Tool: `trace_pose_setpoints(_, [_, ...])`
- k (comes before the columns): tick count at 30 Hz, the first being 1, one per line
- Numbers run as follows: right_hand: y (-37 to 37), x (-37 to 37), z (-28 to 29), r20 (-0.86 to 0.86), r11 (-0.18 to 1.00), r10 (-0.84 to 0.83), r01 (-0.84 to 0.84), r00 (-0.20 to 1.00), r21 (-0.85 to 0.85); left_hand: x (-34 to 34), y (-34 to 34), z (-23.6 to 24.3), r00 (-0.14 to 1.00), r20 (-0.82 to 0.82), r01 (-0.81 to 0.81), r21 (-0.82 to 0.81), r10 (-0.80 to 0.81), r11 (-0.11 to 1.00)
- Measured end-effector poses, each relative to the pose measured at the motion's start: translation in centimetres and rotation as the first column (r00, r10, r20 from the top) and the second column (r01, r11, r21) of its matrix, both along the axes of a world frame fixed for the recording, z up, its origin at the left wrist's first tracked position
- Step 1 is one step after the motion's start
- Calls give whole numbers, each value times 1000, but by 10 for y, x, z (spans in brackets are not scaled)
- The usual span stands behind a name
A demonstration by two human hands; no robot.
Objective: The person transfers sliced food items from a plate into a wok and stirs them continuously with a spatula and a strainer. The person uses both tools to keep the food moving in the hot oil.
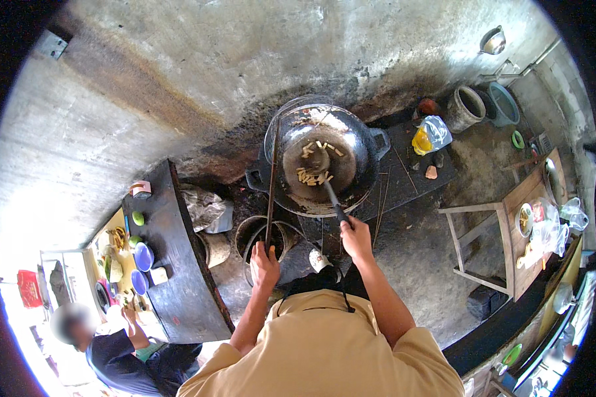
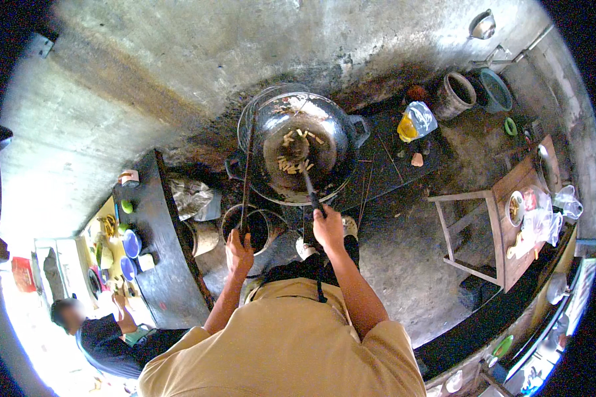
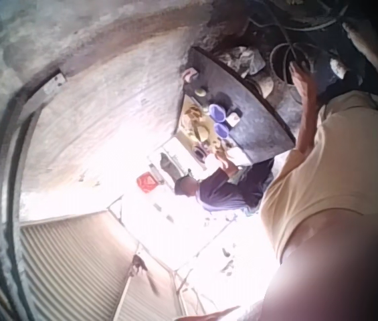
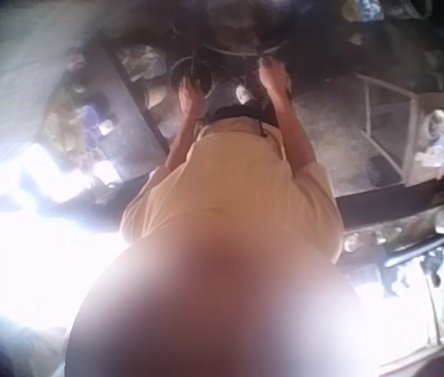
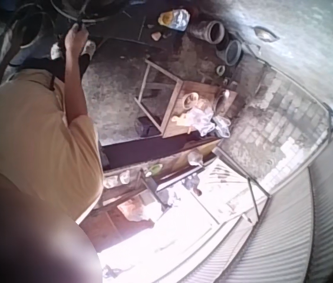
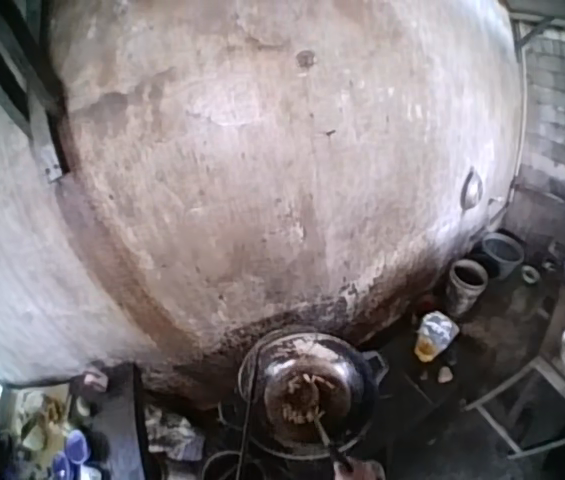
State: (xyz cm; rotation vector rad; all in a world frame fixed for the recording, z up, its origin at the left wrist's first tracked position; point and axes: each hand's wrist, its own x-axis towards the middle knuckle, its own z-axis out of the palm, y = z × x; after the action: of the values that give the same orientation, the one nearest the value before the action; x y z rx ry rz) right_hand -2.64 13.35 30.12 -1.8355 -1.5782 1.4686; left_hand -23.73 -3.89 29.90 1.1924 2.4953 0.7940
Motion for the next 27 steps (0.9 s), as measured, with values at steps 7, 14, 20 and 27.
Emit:
trace_pose_setpoints(7, [22, 14, 25, -266, 964, -203, 144, 942, -226, 2, 2, -7, 1000, -11, 14, 47, -13, 999])
trace_pose_setpoints(14, [29, -4, 13, -379, 848, -417, 203, 826, -490, 13, 9, 1, 998, 44, -37, -26, 38, 999])
trace_pose_setpoints(20, [-1, 24, 25, -310, 826, -403, 196, 861, -528, 18, 0, -5, 999, 25, -28, 33, 27, 999])
trace_pose_setpoints(27, [32, -18, -5, -400, 926, -287, 144, 870, -350, 26, -6, -12, 998, 64, -12, 59, 8, 998])
